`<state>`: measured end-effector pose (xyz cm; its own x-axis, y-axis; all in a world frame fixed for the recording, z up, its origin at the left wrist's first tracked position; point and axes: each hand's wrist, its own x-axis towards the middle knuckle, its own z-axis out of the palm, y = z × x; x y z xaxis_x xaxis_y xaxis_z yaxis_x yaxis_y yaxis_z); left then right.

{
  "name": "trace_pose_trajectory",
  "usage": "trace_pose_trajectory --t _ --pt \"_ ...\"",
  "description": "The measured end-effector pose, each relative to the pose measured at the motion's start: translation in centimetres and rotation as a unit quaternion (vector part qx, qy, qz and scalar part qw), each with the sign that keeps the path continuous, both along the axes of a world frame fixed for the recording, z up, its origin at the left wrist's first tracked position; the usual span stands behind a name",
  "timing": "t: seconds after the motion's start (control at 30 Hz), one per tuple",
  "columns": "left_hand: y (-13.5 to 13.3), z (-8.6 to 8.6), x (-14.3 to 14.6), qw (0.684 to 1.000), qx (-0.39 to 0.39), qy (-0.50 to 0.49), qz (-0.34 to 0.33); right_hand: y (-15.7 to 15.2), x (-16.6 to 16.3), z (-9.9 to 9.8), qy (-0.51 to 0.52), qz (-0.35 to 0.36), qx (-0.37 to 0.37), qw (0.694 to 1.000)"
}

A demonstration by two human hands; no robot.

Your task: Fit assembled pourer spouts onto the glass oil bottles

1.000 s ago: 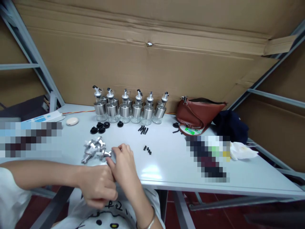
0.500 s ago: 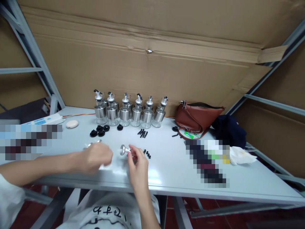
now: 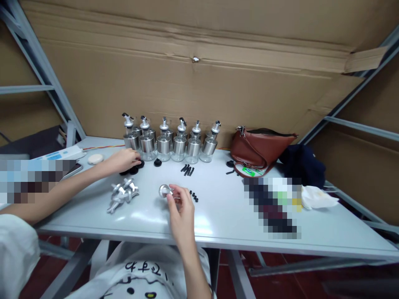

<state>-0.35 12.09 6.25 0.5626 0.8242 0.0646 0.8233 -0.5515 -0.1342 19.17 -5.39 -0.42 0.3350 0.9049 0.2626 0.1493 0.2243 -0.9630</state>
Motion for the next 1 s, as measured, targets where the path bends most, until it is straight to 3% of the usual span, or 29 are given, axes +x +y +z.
trace_pose_trajectory --t 0.17,0.3,0.47,0.6,0.7,1.0 --pt "-1.0 0.5 0.4 0.999 0.000 -0.030 -0.019 -0.2 -0.2 0.4 0.070 -0.019 0.007 0.997" --pt "-3.3 0.6 1.3 0.980 0.014 -0.174 -0.090 -0.2 -0.4 0.5 0.076 -0.017 0.024 0.997" --pt "-6.2 0.0 2.5 0.916 -0.120 -0.326 -0.199 -0.1 -0.4 0.2 0.074 -0.017 0.021 0.997" --pt "-7.5 -0.1 3.1 0.842 -0.281 -0.419 -0.188 -0.2 -0.3 0.1 0.062 -0.025 0.015 0.998" --pt "-7.8 -0.1 3.1 0.800 -0.343 -0.457 -0.181 -0.2 -0.2 0.1 0.053 -0.029 0.017 0.998" --pt "-7.6 -0.4 3.0 0.804 -0.338 -0.444 -0.205 -0.3 -0.3 0.4 0.061 -0.024 0.027 0.997"
